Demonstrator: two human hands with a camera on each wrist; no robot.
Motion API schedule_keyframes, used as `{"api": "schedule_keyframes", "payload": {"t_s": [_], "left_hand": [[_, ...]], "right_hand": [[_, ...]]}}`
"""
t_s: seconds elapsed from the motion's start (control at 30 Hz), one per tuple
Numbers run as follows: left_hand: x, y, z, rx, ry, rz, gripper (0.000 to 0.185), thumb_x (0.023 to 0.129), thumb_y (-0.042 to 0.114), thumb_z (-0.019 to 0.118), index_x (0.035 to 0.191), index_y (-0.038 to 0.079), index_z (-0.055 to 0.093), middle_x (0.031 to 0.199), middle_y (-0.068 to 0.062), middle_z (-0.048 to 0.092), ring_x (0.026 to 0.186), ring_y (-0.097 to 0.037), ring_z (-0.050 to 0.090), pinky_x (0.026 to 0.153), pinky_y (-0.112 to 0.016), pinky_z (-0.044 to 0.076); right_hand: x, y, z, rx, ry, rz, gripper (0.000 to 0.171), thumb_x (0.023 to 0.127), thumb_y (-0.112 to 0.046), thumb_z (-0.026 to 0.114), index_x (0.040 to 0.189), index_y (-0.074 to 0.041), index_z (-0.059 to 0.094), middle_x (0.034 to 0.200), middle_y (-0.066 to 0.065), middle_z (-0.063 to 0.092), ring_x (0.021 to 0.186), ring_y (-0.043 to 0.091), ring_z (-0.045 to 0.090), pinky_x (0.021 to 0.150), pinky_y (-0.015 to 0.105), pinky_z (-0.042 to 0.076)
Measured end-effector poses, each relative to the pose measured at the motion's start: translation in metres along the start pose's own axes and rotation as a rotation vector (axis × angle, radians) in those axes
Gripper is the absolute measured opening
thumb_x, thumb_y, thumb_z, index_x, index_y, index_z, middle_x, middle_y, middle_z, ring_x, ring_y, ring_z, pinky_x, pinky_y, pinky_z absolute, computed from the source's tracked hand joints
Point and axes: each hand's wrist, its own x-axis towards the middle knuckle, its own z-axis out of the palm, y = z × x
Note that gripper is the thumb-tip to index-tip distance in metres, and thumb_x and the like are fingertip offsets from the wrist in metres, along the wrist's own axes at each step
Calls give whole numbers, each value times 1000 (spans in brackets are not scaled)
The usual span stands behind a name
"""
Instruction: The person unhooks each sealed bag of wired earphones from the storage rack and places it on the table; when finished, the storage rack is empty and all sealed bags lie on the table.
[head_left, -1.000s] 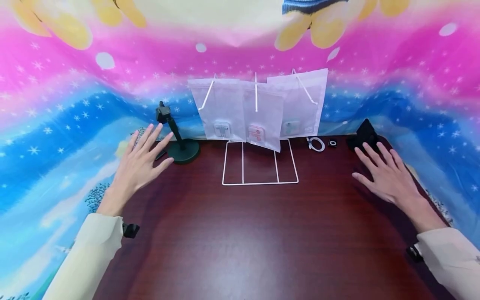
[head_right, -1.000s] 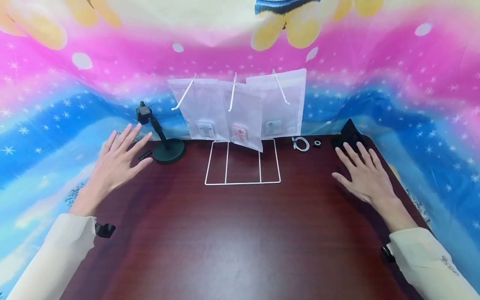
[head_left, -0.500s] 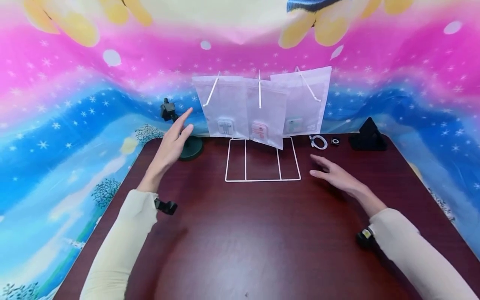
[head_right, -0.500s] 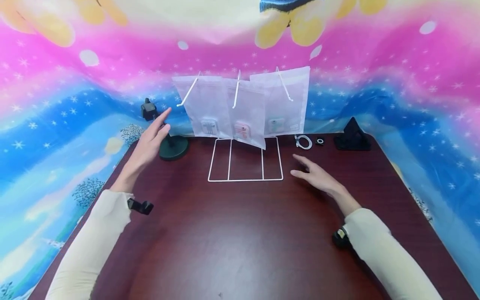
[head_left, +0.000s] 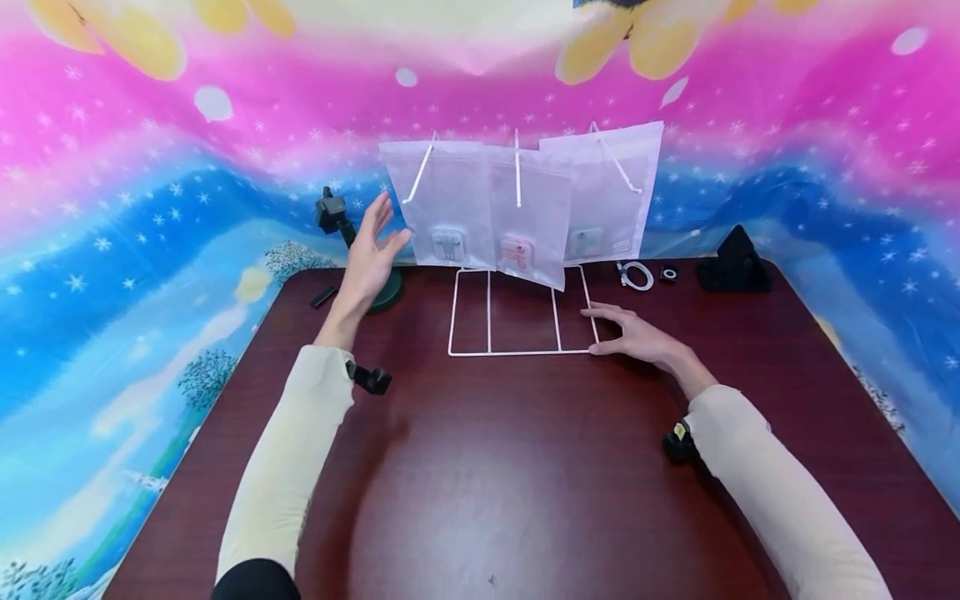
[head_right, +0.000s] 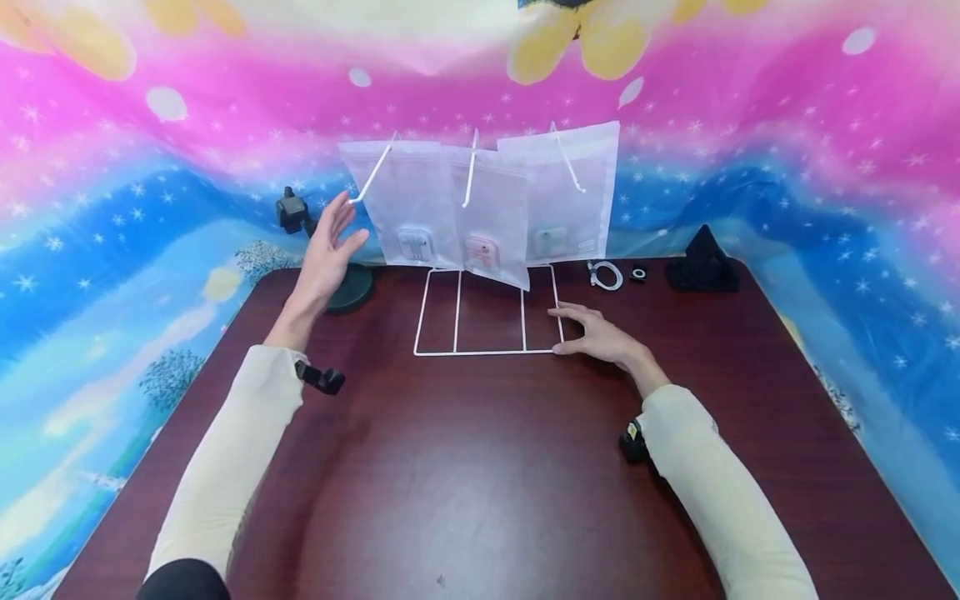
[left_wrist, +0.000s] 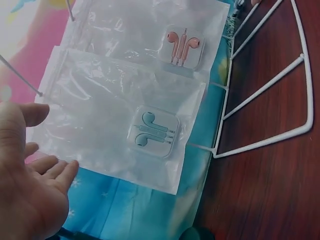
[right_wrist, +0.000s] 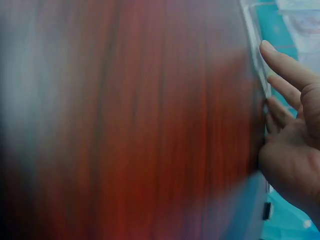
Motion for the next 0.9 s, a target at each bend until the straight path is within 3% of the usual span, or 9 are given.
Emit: {"api": "schedule_keyframes", "payload": {"t_s": [0.17, 0.3, 0.47, 0.7, 0.9], "left_hand": [[10, 13, 8, -98, 55, 12, 75, 107, 17, 60, 167, 14, 16, 174, -4, 18, 158, -17, 20, 125, -35, 28], [21, 22, 1, -60, 81, -39, 68, 110, 18, 51, 168, 19, 16, 174, 0, 17, 158, -12, 17, 126, -32, 22], [38, 32, -2, -16, 63, -107, 65, 112, 21, 46, 168, 25, 13, 174, 4, 17, 158, -13, 18, 125, -28, 23], [64, 14, -1, -48, 99, -147, 67, 111, 21, 46, 167, 34, 12, 172, 5, 22, 156, -12, 26, 123, -28, 29], [72, 9, -1, -48, 188, -153, 62, 110, 26, 50, 164, 39, 23, 160, -1, 41, 146, -13, 40, 119, -30, 37]], "right_hand": [[-4, 2, -8, -32, -11, 4, 76, 92, -24, 81, 156, -5, 45, 171, 15, 22, 157, 42, 13, 122, 64, 17], [-2, 0, -4, 14, -12, -1, 76, 92, -21, 81, 156, -3, 44, 171, 15, 23, 157, 40, 13, 123, 62, 19], [0, 1, 1, 37, -7, 14, 76, 92, -18, 81, 156, -3, 44, 171, 15, 23, 158, 40, 13, 123, 61, 18], [3, 0, 4, 16, -4, 12, 75, 92, -18, 80, 157, -3, 44, 171, 14, 23, 158, 39, 14, 124, 60, 19], [0, 1, 2, 18, 8, 25, 75, 93, -18, 79, 158, -5, 43, 171, 13, 24, 158, 39, 14, 123, 62, 19]]}}
